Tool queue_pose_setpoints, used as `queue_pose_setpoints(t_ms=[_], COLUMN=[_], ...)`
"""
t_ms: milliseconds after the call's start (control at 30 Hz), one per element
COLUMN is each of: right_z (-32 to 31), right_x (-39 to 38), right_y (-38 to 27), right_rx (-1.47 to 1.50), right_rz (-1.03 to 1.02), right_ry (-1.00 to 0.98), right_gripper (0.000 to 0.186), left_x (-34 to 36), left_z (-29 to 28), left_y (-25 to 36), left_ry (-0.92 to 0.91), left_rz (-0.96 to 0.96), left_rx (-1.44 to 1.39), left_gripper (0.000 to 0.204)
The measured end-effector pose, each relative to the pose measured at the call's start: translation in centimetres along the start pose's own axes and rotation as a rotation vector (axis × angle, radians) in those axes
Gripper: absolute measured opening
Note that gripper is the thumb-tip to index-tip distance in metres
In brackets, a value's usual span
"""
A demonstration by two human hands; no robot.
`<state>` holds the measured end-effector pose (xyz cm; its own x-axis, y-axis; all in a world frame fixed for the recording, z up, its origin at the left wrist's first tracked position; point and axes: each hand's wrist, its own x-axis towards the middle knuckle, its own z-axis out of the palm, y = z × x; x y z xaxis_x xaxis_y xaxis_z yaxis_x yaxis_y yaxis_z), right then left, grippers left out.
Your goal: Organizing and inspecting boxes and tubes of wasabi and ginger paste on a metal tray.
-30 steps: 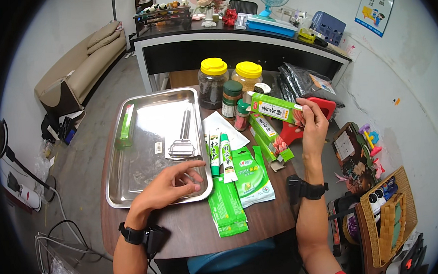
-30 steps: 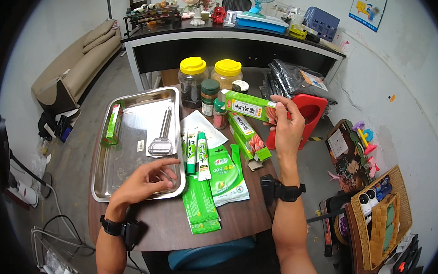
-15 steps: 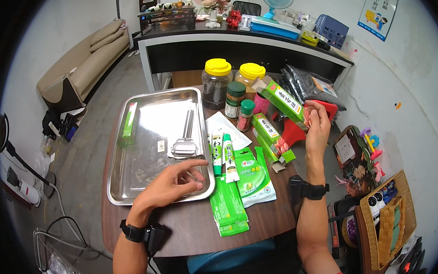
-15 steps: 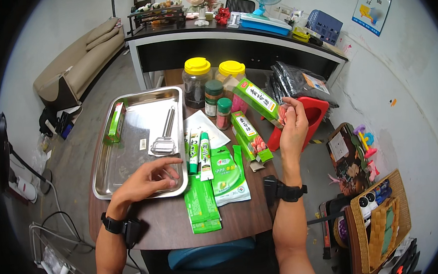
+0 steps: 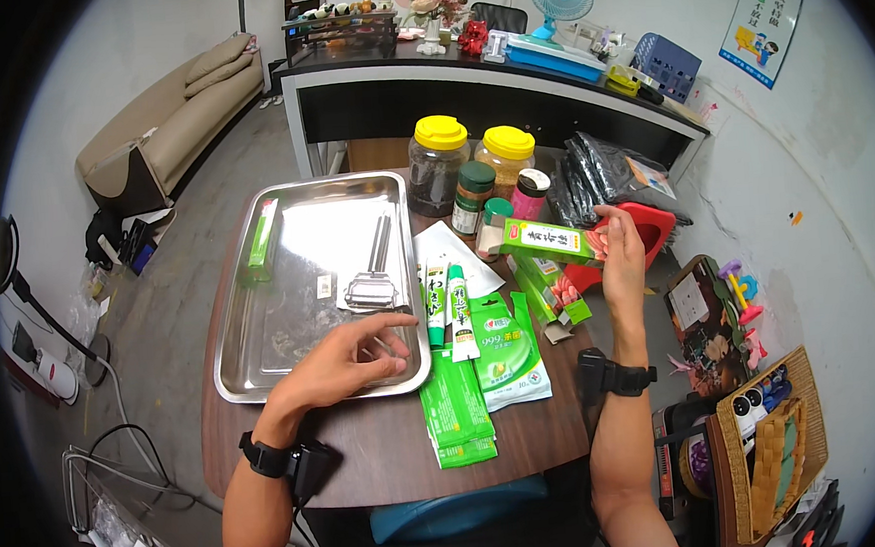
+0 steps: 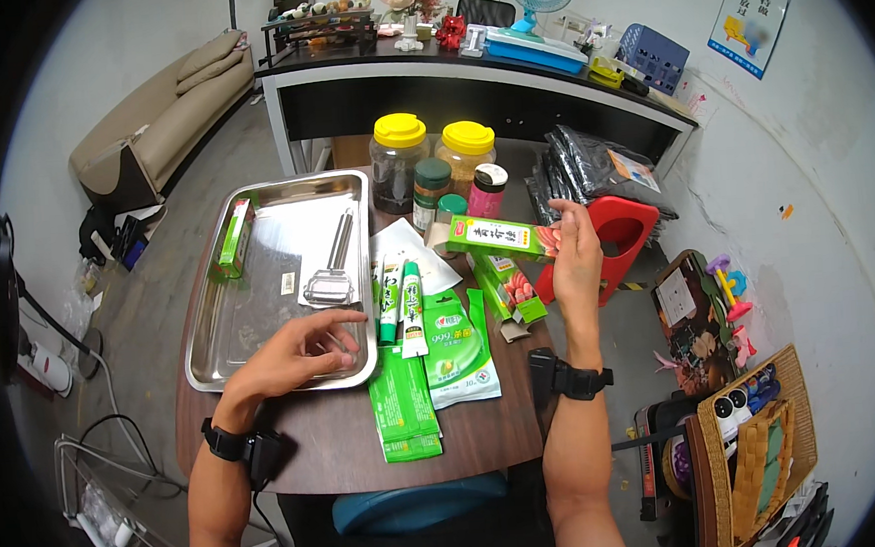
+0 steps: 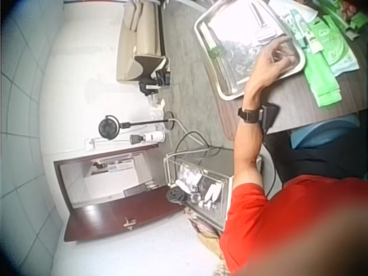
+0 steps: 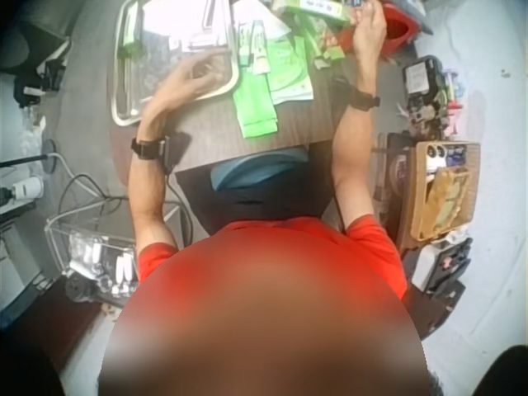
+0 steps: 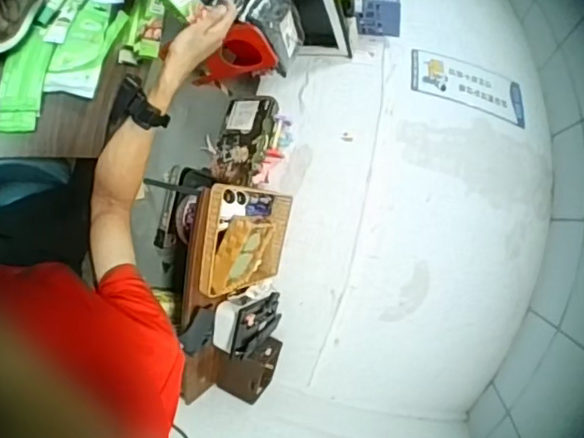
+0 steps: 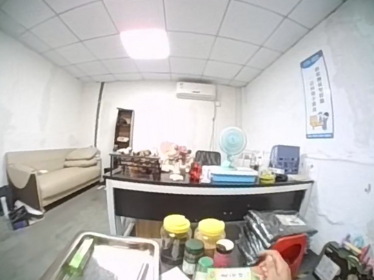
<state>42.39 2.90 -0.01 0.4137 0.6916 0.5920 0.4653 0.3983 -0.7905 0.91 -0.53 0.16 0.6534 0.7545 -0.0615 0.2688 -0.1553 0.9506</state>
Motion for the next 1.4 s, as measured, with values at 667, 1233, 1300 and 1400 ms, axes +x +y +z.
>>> queue_pose_setpoints(t_ms=[667, 1233, 1300, 1400], right_z=[-0.3, -2.1, -2.1, -1.7], right_x=[-1.9, -0.3, -0.7, -1.5], right_y=[-5.9, -2.6, -2.9, -3.9], right_rx=[0.213, 0.082, -0.117, -0.089], right_rz=[0.286, 0.004, 0.005, 0.014], right_ry=[-0.675, -0.304, -0.323, -0.386], right_gripper=[0.041, 0.033, 0.031, 0.032], left_x=[-0.3, 0.1, 0.0, -0.2], left_z=[-0.5, 0.0, -0.2, -0.4], left_y=[-0.5, -0.5, -0.6, -0.6], left_ry=[-0.003, -0.004, -0.006, 0.006], left_rz=[0.043, 0.030, 0.036, 0.027], left_rx=[0.003, -0.032, -0.040, -0.007], left_gripper=[0.057, 0.056, 0.056, 0.057])
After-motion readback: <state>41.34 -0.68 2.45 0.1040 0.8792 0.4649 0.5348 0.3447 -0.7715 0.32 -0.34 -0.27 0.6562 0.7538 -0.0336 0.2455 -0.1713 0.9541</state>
